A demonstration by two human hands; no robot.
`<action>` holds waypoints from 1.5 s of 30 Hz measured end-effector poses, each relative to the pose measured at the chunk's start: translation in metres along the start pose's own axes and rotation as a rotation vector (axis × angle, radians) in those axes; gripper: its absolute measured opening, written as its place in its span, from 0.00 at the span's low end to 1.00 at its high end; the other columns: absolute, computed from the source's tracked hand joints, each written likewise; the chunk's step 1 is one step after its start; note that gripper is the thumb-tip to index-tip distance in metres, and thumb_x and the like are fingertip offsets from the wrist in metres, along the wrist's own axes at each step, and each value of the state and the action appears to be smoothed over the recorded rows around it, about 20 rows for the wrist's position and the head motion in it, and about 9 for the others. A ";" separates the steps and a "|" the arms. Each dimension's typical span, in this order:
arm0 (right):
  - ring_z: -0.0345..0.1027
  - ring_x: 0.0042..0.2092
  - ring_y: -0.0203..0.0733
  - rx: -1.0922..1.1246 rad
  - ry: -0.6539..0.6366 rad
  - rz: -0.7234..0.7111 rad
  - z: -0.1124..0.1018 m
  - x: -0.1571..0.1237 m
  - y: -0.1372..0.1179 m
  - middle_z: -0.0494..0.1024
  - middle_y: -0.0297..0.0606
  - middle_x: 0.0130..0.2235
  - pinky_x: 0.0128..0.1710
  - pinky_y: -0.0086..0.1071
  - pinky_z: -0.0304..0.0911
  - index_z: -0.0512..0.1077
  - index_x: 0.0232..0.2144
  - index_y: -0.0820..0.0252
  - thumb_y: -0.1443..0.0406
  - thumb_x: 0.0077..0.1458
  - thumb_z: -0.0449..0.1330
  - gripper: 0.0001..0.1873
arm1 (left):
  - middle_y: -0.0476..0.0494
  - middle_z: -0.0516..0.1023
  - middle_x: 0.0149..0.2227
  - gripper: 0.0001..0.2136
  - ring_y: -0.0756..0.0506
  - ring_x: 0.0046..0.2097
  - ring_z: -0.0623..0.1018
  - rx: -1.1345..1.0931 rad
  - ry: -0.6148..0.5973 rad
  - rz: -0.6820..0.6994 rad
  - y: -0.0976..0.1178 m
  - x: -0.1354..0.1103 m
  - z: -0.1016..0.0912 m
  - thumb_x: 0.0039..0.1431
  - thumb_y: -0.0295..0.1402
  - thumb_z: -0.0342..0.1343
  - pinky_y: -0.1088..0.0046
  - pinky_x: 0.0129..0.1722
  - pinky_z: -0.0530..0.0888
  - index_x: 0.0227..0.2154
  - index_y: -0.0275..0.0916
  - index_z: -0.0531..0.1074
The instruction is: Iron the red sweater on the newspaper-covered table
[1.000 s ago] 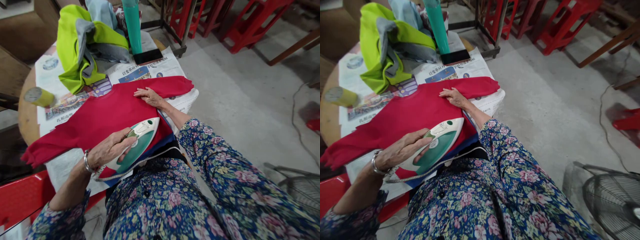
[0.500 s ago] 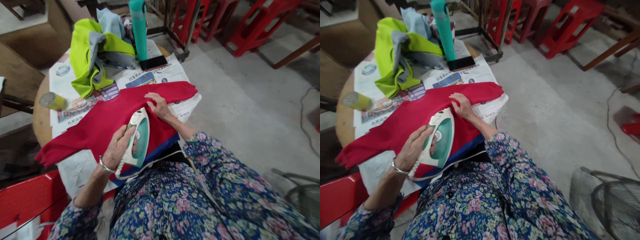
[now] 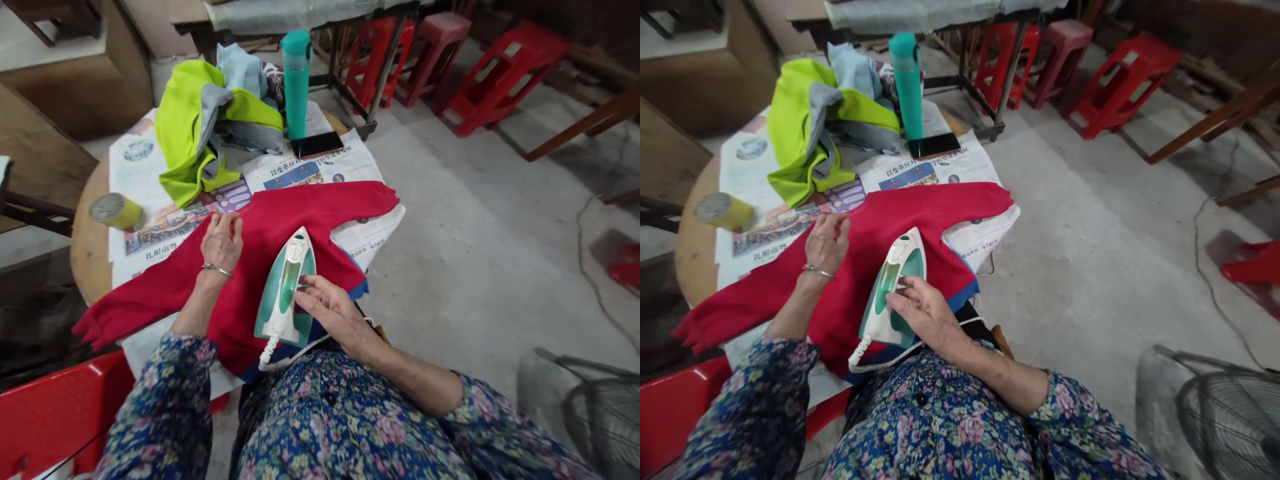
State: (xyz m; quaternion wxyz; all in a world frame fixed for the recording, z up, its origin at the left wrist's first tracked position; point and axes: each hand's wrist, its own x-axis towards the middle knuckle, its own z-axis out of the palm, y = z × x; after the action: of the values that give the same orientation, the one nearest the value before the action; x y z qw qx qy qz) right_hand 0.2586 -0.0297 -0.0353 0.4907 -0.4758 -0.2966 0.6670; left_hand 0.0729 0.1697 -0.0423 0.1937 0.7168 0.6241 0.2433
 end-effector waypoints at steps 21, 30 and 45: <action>0.64 0.20 0.38 -0.174 0.152 -0.035 -0.006 0.017 -0.028 0.71 0.25 0.22 0.19 0.35 0.61 0.66 0.36 0.47 0.44 0.57 0.72 0.23 | 0.31 0.84 0.53 0.14 0.28 0.59 0.82 0.463 -0.221 0.072 -0.013 0.079 0.031 0.75 0.45 0.52 0.59 0.53 0.73 0.49 0.40 0.73; 0.63 0.19 0.38 -0.311 0.124 -0.040 -0.047 0.021 -0.053 0.72 0.26 0.20 0.20 0.35 0.61 0.69 0.32 0.48 0.47 0.62 0.72 0.20 | 0.47 0.80 0.49 0.14 0.37 0.65 0.76 0.148 -0.262 0.104 -0.011 0.106 0.013 0.74 0.46 0.54 0.75 0.52 0.70 0.36 0.41 0.65; 0.64 0.21 0.35 -0.537 0.220 -0.086 -0.072 -0.015 -0.109 0.71 0.25 0.20 0.24 0.32 0.64 0.70 0.36 0.53 0.51 0.68 0.67 0.16 | 0.33 0.59 0.81 0.33 0.24 0.82 0.53 0.213 -0.396 0.771 0.024 -0.013 0.128 0.73 0.51 0.59 0.24 0.76 0.50 0.76 0.48 0.66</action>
State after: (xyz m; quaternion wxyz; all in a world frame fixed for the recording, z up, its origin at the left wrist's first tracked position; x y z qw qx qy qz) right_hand 0.3664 -0.0121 0.0371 0.4044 -0.6451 -0.4275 0.4875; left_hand 0.1665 0.1567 -0.1335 0.1297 0.9458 0.2837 0.0904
